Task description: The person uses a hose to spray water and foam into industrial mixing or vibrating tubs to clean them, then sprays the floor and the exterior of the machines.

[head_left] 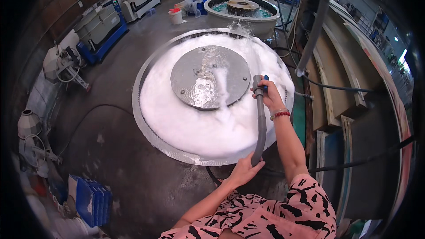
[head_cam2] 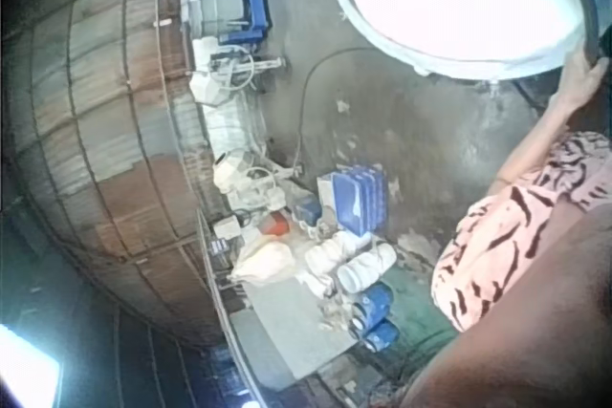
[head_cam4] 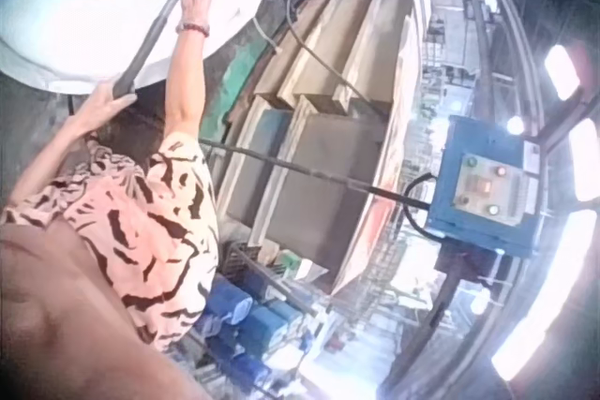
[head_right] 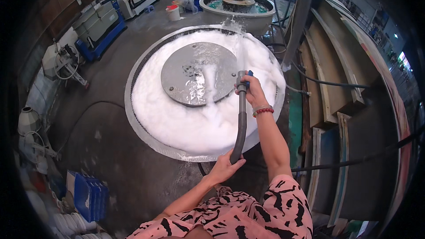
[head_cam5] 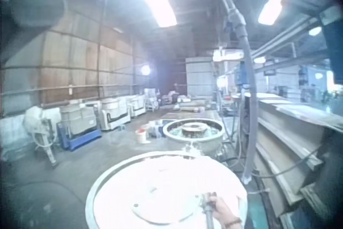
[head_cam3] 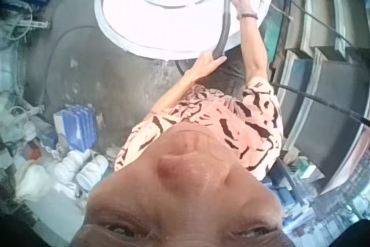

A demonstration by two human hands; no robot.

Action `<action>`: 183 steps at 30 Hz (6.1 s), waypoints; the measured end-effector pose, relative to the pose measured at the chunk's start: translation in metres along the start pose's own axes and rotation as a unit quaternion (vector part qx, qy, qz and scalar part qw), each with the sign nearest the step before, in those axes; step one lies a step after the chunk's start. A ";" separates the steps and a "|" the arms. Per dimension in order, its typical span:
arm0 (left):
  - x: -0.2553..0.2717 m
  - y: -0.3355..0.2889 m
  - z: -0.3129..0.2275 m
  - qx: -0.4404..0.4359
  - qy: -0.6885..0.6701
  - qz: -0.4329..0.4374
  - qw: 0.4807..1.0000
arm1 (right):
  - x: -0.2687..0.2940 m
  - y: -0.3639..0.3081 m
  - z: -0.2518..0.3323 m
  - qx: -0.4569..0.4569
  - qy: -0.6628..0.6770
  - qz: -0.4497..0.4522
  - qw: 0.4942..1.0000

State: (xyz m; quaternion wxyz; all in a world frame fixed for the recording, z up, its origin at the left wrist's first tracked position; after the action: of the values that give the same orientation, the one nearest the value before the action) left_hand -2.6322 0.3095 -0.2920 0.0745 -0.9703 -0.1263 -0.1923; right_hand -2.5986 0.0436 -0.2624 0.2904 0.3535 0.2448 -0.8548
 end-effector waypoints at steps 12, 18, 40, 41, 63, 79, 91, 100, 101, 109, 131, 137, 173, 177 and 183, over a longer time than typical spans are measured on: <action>-0.100 -0.097 0.007 -0.007 0.075 -0.001 0.997 | 0.097 -0.135 -0.008 -0.029 0.001 -0.054 0.998; -0.161 -0.150 0.027 -0.001 0.103 0.038 0.994 | 0.157 -0.208 -0.024 -0.066 0.021 -0.050 0.996; -0.240 -0.085 0.009 0.141 -0.038 0.041 0.989 | 0.188 -0.162 0.023 -0.098 -0.003 0.027 0.995; -0.242 -0.083 0.008 0.145 -0.039 0.037 0.988 | 0.193 -0.161 0.025 -0.104 -0.003 0.029 0.994; -0.272 -0.156 0.024 0.340 0.054 -0.088 0.935 | 0.176 -0.218 -0.058 -0.180 0.033 0.149 0.972; -0.271 -0.150 0.034 0.256 0.043 -0.048 0.964 | 0.173 -0.226 -0.014 -0.097 0.014 0.115 0.989; -0.274 -0.123 0.011 0.214 0.078 -0.050 0.972 | 0.185 -0.212 0.015 -0.070 0.013 0.124 0.990; -0.269 -0.085 -0.013 0.241 0.083 -0.100 0.962 | 0.158 -0.168 0.030 -0.120 -0.006 0.175 0.977; -0.267 -0.079 -0.016 0.244 0.076 -0.110 0.961 | 0.159 -0.158 0.031 -0.119 -0.008 0.181 0.976; -0.259 -0.042 -0.026 0.232 0.066 -0.160 0.957 | 0.144 -0.125 0.045 -0.143 -0.037 0.185 0.972; -0.239 -0.056 -0.013 0.223 0.009 -0.197 0.955 | 0.111 -0.118 0.005 -0.179 -0.090 0.197 0.960; -0.225 -0.106 -0.001 0.298 -0.036 -0.162 0.940 | 0.090 -0.150 -0.046 -0.209 -0.089 0.192 0.955; -0.173 -0.371 0.116 0.343 -0.026 -0.096 0.934 | 0.090 -0.336 -0.247 -0.171 -0.033 0.096 0.980; -0.158 -0.372 0.104 0.368 -0.035 -0.189 0.910 | 0.055 -0.329 -0.261 -0.178 -0.018 0.138 0.974; -0.156 -0.345 0.081 0.365 -0.014 -0.216 0.906 | 0.051 -0.303 -0.247 -0.250 -0.066 0.138 0.956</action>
State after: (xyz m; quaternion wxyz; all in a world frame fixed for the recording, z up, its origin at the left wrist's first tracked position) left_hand -2.8368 0.6216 -0.3942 0.3780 -0.8271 -0.3948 -0.1306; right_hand -2.7171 0.3969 -0.3918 0.5000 0.2433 0.3798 -0.7393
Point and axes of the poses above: each hand's wrist, its own y-axis towards the middle knuckle, its own x-axis out of the back of the hand, z = x × y, the point moved 2 cm from there along y, towards the middle knuckle, and after that the axes turned 15 degrees about y, right-handed, at the moved point
